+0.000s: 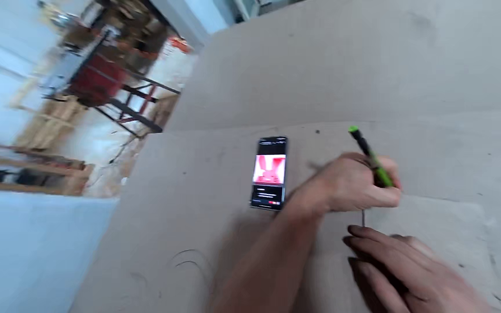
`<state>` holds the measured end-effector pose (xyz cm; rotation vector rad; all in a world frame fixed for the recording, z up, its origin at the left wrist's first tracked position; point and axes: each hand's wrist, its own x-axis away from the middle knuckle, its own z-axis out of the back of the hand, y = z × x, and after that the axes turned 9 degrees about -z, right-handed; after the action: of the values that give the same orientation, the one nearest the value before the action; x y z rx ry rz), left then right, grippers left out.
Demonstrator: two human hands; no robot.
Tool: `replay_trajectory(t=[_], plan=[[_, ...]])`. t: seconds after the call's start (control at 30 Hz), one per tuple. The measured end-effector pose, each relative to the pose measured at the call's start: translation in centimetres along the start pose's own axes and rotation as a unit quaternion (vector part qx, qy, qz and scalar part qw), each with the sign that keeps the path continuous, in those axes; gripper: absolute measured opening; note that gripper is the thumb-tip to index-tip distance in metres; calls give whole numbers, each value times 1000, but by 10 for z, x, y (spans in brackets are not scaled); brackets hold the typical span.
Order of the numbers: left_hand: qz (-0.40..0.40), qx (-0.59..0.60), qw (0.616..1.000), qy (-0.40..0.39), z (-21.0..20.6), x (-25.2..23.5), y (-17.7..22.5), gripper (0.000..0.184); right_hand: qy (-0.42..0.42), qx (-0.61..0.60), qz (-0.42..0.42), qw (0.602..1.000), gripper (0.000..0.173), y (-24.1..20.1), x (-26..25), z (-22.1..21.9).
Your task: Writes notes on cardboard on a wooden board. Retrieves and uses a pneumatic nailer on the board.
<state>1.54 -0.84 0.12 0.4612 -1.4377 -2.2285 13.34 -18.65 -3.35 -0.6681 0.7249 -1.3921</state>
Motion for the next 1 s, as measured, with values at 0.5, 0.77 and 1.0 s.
replay_trajectory(t=[0.5,0.77,1.0], plan=[[-37,113,993,9,0,-24,-13,8,51,-26,16,998,24,5,-5,-6],[-21,25,999,26,-15,-31,-12,3,59,-57,19,996,20,11,-4,-3],[-19,-26,999,19,-20,-33,-13,6,47,-50,12,998,21,12,-4,-1]])
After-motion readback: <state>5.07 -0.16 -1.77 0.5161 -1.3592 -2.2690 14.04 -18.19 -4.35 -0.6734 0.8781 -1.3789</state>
